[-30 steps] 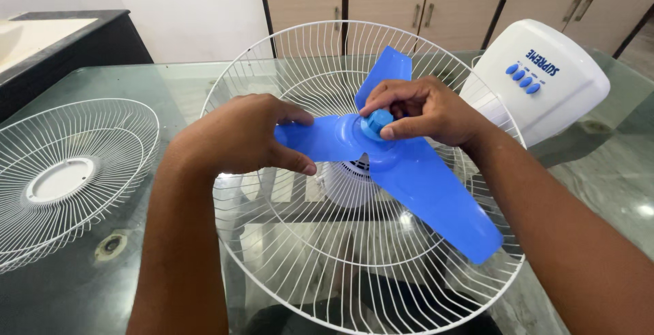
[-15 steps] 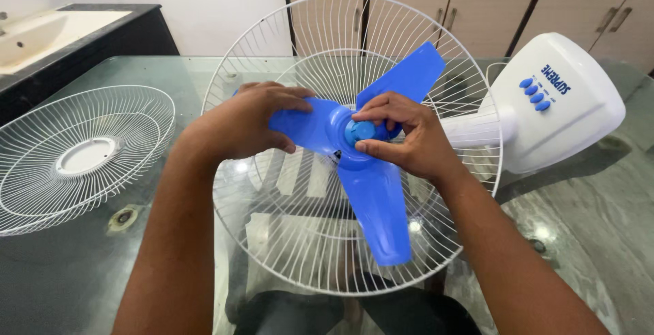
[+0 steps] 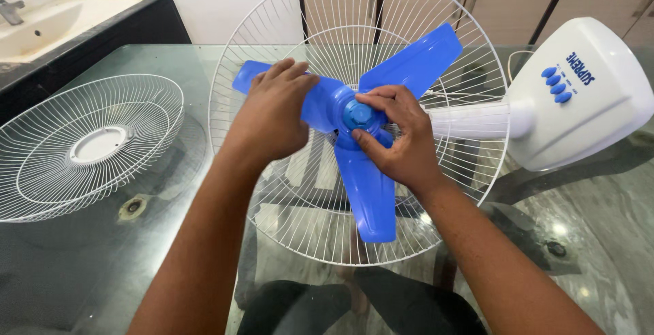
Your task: The person removes the front grill of a table fan, then unscrews the central nut to detach the fan blades from the motor shaft. The grill and nut are placed on the table, and the blades are lifted away from the fan body.
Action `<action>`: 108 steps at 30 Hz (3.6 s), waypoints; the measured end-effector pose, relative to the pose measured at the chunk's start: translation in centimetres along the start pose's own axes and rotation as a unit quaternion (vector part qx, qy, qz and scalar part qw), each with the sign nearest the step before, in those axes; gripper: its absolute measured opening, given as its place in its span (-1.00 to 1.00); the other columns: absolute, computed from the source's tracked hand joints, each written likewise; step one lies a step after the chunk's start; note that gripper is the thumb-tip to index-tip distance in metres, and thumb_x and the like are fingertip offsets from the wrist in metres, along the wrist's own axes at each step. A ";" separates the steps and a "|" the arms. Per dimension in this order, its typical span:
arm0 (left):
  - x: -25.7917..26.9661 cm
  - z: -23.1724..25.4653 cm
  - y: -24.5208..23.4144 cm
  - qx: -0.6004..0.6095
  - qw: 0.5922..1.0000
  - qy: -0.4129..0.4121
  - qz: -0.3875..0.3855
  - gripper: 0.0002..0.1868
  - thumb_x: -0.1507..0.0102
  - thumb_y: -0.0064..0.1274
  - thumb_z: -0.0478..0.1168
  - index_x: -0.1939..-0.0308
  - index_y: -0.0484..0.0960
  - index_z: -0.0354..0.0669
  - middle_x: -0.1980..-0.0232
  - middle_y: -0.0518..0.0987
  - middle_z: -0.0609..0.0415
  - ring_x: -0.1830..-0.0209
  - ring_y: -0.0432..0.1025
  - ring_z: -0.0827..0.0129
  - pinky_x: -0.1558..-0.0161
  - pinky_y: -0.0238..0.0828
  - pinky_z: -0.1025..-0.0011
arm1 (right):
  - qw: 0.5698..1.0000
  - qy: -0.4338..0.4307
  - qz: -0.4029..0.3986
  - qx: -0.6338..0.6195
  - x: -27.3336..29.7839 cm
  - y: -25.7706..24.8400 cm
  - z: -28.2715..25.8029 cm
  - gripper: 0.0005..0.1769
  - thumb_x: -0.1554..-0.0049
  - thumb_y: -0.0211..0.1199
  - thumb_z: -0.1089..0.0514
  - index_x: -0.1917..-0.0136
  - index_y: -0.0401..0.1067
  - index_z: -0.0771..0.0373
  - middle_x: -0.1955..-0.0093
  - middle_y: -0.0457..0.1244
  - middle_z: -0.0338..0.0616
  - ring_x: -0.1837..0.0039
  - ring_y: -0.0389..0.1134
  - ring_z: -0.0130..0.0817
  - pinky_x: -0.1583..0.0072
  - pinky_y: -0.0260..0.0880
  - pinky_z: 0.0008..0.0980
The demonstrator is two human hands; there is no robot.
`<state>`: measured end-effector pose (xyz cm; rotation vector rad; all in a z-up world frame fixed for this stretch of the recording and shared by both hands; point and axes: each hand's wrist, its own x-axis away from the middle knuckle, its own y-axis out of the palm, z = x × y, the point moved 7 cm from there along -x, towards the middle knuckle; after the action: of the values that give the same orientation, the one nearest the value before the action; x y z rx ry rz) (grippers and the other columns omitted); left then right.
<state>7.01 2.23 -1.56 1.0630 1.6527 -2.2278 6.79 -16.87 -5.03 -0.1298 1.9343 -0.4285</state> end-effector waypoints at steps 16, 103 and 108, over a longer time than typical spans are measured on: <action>6.8 6.7 4.6 0.081 0.970 0.064 0.222 -0.40 -0.30 -0.07 -0.42 -0.44 0.25 -0.39 -0.54 0.30 -0.26 -0.61 0.19 -0.04 -0.61 -0.03 -0.01 | 0.998 0.014 0.051 0.029 1.5 1.4 -0.3 -0.33 0.05 0.33 0.32 -0.37 0.41 0.26 -0.30 0.16 0.02 -0.34 0.24 -0.12 -0.39 0.33 -0.25; 6.2 6.5 5.4 0.076 0.978 0.065 0.184 -0.36 -0.33 -0.04 -0.39 -0.50 0.17 -0.32 -0.58 0.27 -0.21 -0.61 0.22 0.05 -0.63 -0.08 0.01 | 0.997 -0.021 0.076 0.008 3.5 1.6 0.8 -0.15 -0.03 0.33 0.44 -0.48 0.01 0.28 -0.44 0.26 0.01 0.19 0.15 -0.51 0.15 0.19 -0.53; 6.1 6.5 5.1 0.081 0.977 0.066 0.184 -0.36 -0.32 -0.04 -0.39 -0.49 0.18 -0.37 -0.57 0.27 -0.24 -0.61 0.21 0.03 -0.62 -0.07 0.01 | 0.996 -0.017 0.086 0.017 3.7 1.4 0.6 -0.19 -0.07 0.33 0.45 -0.48 0.02 0.27 -0.42 0.27 0.00 0.22 0.17 -0.52 0.15 0.21 -0.54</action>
<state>2.35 -3.82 -8.43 1.4516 1.2060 -2.1089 6.00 -16.75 -8.93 0.0503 1.8859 -0.3423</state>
